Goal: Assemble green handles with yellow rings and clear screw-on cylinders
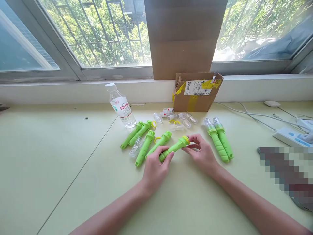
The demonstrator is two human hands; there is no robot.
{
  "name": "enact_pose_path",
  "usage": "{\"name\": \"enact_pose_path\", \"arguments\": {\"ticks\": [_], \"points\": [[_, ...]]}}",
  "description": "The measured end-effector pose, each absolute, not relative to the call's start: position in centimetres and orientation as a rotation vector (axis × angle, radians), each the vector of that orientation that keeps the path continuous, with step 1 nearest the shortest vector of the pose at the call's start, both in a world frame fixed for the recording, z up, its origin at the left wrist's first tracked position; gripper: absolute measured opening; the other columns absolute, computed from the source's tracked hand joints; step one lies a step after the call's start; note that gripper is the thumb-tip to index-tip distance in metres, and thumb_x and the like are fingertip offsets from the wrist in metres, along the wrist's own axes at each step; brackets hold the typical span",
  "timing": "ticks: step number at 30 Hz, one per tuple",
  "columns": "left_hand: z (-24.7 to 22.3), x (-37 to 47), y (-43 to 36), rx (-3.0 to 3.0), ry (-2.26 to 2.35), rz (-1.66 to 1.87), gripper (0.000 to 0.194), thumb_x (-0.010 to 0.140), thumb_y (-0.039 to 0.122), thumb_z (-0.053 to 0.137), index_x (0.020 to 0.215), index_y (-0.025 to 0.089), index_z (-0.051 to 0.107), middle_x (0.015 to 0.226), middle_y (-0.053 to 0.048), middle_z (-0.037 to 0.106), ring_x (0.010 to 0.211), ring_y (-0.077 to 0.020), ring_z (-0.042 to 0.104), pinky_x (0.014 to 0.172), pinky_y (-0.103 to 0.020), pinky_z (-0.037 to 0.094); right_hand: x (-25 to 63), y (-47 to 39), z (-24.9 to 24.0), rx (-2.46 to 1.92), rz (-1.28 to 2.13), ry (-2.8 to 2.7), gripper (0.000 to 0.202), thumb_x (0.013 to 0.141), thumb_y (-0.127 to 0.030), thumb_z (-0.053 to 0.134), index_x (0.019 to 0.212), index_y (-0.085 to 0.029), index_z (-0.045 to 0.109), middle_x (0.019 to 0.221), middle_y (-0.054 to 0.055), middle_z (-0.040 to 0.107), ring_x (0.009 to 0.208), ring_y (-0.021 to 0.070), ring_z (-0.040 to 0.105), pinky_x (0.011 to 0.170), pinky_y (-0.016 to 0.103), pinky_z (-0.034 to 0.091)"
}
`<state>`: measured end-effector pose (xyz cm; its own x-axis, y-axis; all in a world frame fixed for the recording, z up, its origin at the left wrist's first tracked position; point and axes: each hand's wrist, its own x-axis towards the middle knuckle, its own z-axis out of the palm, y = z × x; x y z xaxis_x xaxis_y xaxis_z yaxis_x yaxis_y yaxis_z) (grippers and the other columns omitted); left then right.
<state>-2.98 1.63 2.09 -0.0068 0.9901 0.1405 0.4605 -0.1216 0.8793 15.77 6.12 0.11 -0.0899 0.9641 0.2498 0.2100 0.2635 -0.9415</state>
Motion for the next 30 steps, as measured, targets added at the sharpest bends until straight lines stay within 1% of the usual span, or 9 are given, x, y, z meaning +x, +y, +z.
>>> {"name": "enact_pose_path", "arguments": {"ticks": [5, 9, 13, 17, 21, 24, 26, 30], "points": [[2.45, -3.04, 1.86, 1.58, 1.517, 1.049, 0.028, 0.087, 0.043, 0.059, 0.095, 0.017, 0.065, 0.074, -0.001, 0.062, 0.053, -0.012, 0.053, 0.049, -0.025, 0.041, 15.74, 6.07, 0.42, -1.15, 0.974, -1.522, 0.035, 0.075, -0.044, 0.076, 0.086, -0.024, 0.049, 0.102, 0.003, 0.065, 0.083, 0.0194, 0.069, 0.08, 0.039, 0.059], [2.57, -3.05, 1.92, 1.522, 1.511, 1.042, 0.03, 0.086, 0.046, 0.06, 0.094, 0.018, 0.065, 0.069, 0.0, 0.061, 0.05, -0.0111, 0.05, 0.045, -0.024, 0.038, 15.74, 6.08, 0.43, -1.162, 0.975, -1.521, 0.036, 0.075, -0.048, 0.074, 0.085, -0.023, 0.05, 0.102, 0.005, 0.066, 0.084, 0.0214, 0.069, 0.079, 0.041, 0.06], [2.7, -2.98, 1.87, 1.465, 1.506, 1.027, 0.032, 0.086, 0.047, 0.06, 0.096, 0.017, 0.064, 0.066, 0.001, 0.059, 0.045, -0.0097, 0.047, 0.043, -0.024, 0.036, 15.76, 6.12, 0.35, -1.173, 0.958, -1.531, 0.033, 0.077, -0.047, 0.072, 0.085, -0.023, 0.051, 0.102, 0.005, 0.067, 0.085, 0.0223, 0.069, 0.08, 0.042, 0.059], [2.9, -2.88, 1.81, 1.424, 1.472, 1.026, 0.033, 0.086, 0.047, 0.06, 0.096, 0.017, 0.064, 0.07, 0.0, 0.061, 0.044, -0.0087, 0.047, 0.041, -0.023, 0.037, 15.75, 6.09, 0.36, -1.161, 0.956, -1.542, 0.031, 0.079, -0.046, 0.071, 0.084, -0.023, 0.05, 0.099, 0.004, 0.067, 0.083, 0.0212, 0.069, 0.081, 0.042, 0.059], [2.98, -2.9, 1.84, 1.375, 1.457, 1.023, 0.032, 0.086, 0.047, 0.06, 0.095, 0.017, 0.064, 0.075, -0.002, 0.064, 0.04, -0.0069, 0.045, 0.038, -0.022, 0.035, 15.7, 6.06, 0.38, -1.165, 0.955, -1.535, 0.033, 0.078, -0.048, 0.072, 0.084, -0.022, 0.051, 0.098, 0.004, 0.066, 0.082, 0.021, 0.069, 0.08, 0.042, 0.059], [2.96, -2.99, 1.89, 1.354, 1.432, 1.026, 0.032, 0.086, 0.048, 0.06, 0.094, 0.017, 0.064, 0.081, -0.003, 0.067, 0.041, -0.0072, 0.048, 0.038, -0.022, 0.037, 15.7, 6.06, 0.35, -1.152, 0.946, -1.539, 0.035, 0.077, -0.049, 0.072, 0.083, -0.022, 0.051, 0.096, 0.004, 0.066, 0.081, 0.0208, 0.069, 0.081, 0.042, 0.059], [2.95, -3.04, 1.91, 1.334, 1.417, 1.026, 0.033, 0.086, 0.049, 0.06, 0.095, 0.017, 0.063, 0.083, -0.004, 0.068, 0.041, -0.0076, 0.049, 0.037, -0.022, 0.039, 15.72, 6.06, 0.3, -1.143, 0.935, -1.553, 0.035, 0.077, -0.049, 0.072, 0.085, -0.022, 0.051, 0.098, 0.004, 0.065, 0.081, 0.0204, 0.068, 0.08, 0.042, 0.06], [2.96, -3.06, 1.93, 1.288, 1.407, 1.015, 0.036, 0.086, 0.052, 0.058, 0.096, 0.018, 0.062, 0.078, -0.003, 0.067, 0.039, -0.0073, 0.048, 0.036, -0.021, 0.039, 15.71, 6.07, 0.15, -1.125, 0.931, -1.605, 0.039, 0.076, -0.046, 0.075, 0.092, -0.024, 0.047, 0.105, 0.005, 0.064, 0.083, 0.0206, 0.069, 0.08, 0.042, 0.061]]}}
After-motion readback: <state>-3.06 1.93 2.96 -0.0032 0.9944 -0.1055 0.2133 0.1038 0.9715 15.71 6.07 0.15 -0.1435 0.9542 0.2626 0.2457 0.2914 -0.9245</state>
